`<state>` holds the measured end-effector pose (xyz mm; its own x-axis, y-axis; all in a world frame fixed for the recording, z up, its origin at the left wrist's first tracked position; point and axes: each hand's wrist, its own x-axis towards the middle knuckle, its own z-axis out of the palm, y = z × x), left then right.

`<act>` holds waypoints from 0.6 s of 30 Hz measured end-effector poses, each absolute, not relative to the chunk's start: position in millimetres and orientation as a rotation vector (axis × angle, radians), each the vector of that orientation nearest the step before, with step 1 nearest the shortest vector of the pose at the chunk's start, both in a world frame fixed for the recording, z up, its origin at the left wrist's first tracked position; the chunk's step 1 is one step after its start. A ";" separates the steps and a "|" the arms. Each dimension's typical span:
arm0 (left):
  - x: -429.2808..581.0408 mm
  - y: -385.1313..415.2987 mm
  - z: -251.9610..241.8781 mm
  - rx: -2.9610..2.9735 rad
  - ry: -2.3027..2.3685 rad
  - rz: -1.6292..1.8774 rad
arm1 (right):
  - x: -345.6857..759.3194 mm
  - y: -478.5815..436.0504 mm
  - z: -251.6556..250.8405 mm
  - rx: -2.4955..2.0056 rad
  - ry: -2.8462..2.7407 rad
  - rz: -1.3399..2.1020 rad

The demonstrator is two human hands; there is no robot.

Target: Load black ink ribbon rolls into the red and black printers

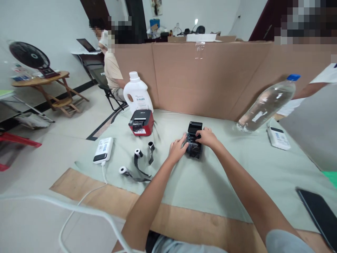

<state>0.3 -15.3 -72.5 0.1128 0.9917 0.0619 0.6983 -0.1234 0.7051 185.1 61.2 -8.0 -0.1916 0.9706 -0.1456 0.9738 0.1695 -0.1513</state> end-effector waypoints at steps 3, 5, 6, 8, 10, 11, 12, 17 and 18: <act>0.1 -14.9 -73.7 1.884 1.628 0.768 | 178.1 60.7 -3.9 1.976 2.297 -0.348; 0.0 -14.8 -74.6 1.883 1.622 0.784 | 174.2 60.9 -1.5 1.970 2.282 -0.323; 0.1 -14.8 -74.9 1.884 1.621 0.789 | 173.5 61.1 0.3 1.977 2.296 -0.305; 0.1 -14.6 -75.0 1.886 1.628 0.791 | 174.6 61.9 6.8 2.010 2.365 -0.281; 0.2 -14.2 -74.8 1.893 1.643 0.779 | 175.8 62.1 19.3 2.054 2.491 -0.344; 0.3 -13.8 -74.7 1.895 1.650 0.772 | 174.7 61.3 28.1 2.066 2.573 -0.439; 0.5 -13.4 -74.8 1.897 1.653 0.771 | 171.5 59.3 38.1 2.063 2.669 -0.582; 1.7 -11.2 -76.1 1.875 1.676 0.817 | 120.2 30.0 87.7 1.759 3.186 -1.260; 1.5 -11.3 -76.2 1.874 1.680 0.821 | 105.6 22.3 93.8 1.698 3.245 -1.278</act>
<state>1.5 -11.3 -76.2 0.0617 0.9918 0.1117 0.6975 -0.1229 0.7060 105.6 22.3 93.8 -0.4066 0.8589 0.3115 0.4158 0.4776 -0.7740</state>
